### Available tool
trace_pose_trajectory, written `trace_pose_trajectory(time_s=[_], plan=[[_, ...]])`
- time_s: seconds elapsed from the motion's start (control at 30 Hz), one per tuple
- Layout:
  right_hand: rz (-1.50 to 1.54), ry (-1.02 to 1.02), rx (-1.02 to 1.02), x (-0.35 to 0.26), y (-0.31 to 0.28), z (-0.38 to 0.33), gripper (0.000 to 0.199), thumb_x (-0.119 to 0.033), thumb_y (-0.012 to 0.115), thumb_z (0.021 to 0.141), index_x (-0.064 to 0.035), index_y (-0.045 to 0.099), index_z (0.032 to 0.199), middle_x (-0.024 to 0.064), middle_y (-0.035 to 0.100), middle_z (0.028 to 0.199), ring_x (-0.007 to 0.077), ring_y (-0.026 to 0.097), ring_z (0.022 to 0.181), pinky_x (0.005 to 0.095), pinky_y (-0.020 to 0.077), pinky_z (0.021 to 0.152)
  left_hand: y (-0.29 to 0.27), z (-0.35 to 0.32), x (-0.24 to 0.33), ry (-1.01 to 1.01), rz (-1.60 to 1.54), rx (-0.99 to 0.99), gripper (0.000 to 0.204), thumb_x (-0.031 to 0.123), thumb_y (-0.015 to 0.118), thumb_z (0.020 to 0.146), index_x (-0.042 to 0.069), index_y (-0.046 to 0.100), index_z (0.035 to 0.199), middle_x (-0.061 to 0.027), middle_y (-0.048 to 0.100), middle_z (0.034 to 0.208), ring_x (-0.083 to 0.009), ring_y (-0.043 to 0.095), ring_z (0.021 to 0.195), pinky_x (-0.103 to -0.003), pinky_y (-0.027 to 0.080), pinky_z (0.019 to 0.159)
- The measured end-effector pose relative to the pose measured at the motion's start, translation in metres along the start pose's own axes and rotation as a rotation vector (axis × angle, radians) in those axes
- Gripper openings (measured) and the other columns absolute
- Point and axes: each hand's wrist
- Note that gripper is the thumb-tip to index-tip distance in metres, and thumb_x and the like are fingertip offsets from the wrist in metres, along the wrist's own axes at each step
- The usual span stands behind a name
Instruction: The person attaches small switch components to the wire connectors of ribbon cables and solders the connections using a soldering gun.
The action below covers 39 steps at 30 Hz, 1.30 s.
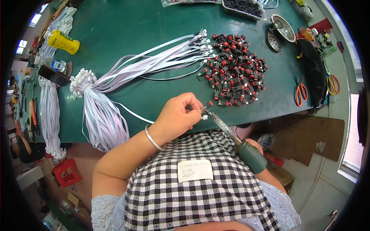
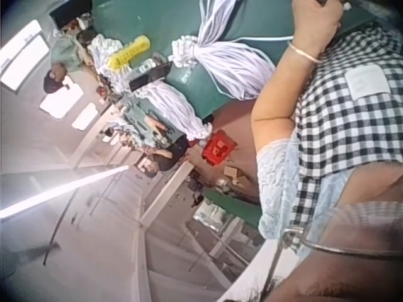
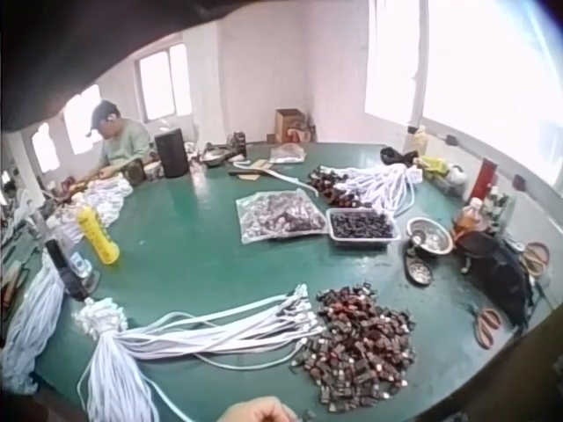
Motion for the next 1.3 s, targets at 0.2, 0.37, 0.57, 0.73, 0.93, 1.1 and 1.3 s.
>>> trace_pose_trajectory(time_s=[0.2, 0.37, 0.57, 0.73, 0.93, 1.1, 1.3], plan=[[0.149, -0.315, 0.101, -0.046, 0.001, 0.026, 0.03, -0.013, 0.056, 0.081, -0.0019, 0.049, 0.108, 0.0115, 0.06, 0.08, 0.0226, 0.061, 0.065, 0.0294, 0.0485, 0.058, 0.0, 0.001, 0.003, -0.035, 0.029, 0.02, 0.005, -0.002, 0.053, 0.073, 0.002, 0.049, 0.073, -0.0095, 0.051, 0.092, -0.0072, 0.047, 0.058, -0.02, 0.04, 0.047], [0.569, -0.247, 0.04, -0.052, 0.001, 0.042, 0.034, -0.027, 0.05, 0.087, -0.0002, 0.043, 0.108, 0.0145, 0.056, 0.09, 0.0189, 0.06, 0.068, 0.0288, 0.0491, 0.062, -0.001, -0.004, 0.006, -0.025, -0.006, 0.008, 0.005, -0.001, 0.053, 0.074, 0.002, 0.049, 0.072, -0.0092, 0.051, 0.092, -0.0066, 0.046, 0.059, -0.019, 0.04, 0.047], [0.65, -0.039, 0.216, -0.108, 0.037, 0.094, 0.041, -0.002, 0.061, 0.076, -0.0035, 0.042, 0.113, 0.0094, 0.053, 0.1, 0.0143, 0.056, 0.082, 0.0275, 0.0471, 0.073, 0.0, -0.006, 0.008, 0.031, 0.038, -0.078, 0.005, -0.002, 0.052, 0.073, 0.001, 0.049, 0.074, -0.0076, 0.052, 0.088, -0.0063, 0.046, 0.06, -0.019, 0.04, 0.048], [0.43, -0.189, 0.1, -0.13, 0.049, 0.115, 0.032, 0.002, 0.06, 0.074, -0.003, 0.051, 0.104, 0.0044, 0.055, 0.094, 0.01, 0.054, 0.081, 0.0237, 0.0454, 0.071, -0.002, -0.013, 0.007, 0.041, 0.057, -0.156, 0.004, -0.004, 0.049, 0.073, 0.0, 0.048, 0.074, -0.0067, 0.052, 0.088, -0.006, 0.046, 0.064, -0.019, 0.041, 0.053], [0.479, 0.024, 0.063, -0.135, 0.044, 0.113, 0.024, -0.002, 0.061, 0.075, -0.0028, 0.052, 0.097, 0.001, 0.055, 0.085, 0.0068, 0.051, 0.074, 0.0214, 0.0434, 0.064, -0.005, -0.013, 0.007, 0.014, 0.074, -0.246, 0.009, -0.004, 0.05, 0.074, 0.001, 0.047, 0.082, -0.0062, 0.052, 0.091, -0.0067, 0.047, 0.068, -0.019, 0.041, 0.058], [0.497, 0.004, 0.115, -0.128, 0.046, 0.112, 0.038, 0.001, 0.059, 0.075, -0.0044, 0.044, 0.109, 0.0036, 0.053, 0.088, 0.0075, 0.05, 0.076, 0.0216, 0.0434, 0.064, -0.001, -0.02, 0.011, 0.093, 0.446, -0.263, 0.022, 0.0, 0.054, 0.075, 0.003, 0.044, 0.094, -0.0055, 0.053, 0.091, -0.008, 0.051, 0.074, -0.02, 0.042, 0.059], [0.421, 0.0, 0.09, -0.128, 0.047, 0.112, 0.053, 0.003, 0.058, 0.075, -0.0048, 0.035, 0.122, 0.0056, 0.053, 0.093, 0.0092, 0.05, 0.079, 0.023, 0.0437, 0.067, 0.004, -0.017, -0.003, 0.284, 0.595, -0.047, 0.023, 0.005, 0.057, 0.078, 0.004, 0.044, 0.096, -0.0019, 0.054, 0.076, -0.0089, 0.05, 0.062, -0.021, 0.04, 0.055]])
Point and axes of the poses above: each hand's wrist, its own z-axis towards the middle knuckle, its own y-axis out of the palm, x = y × z
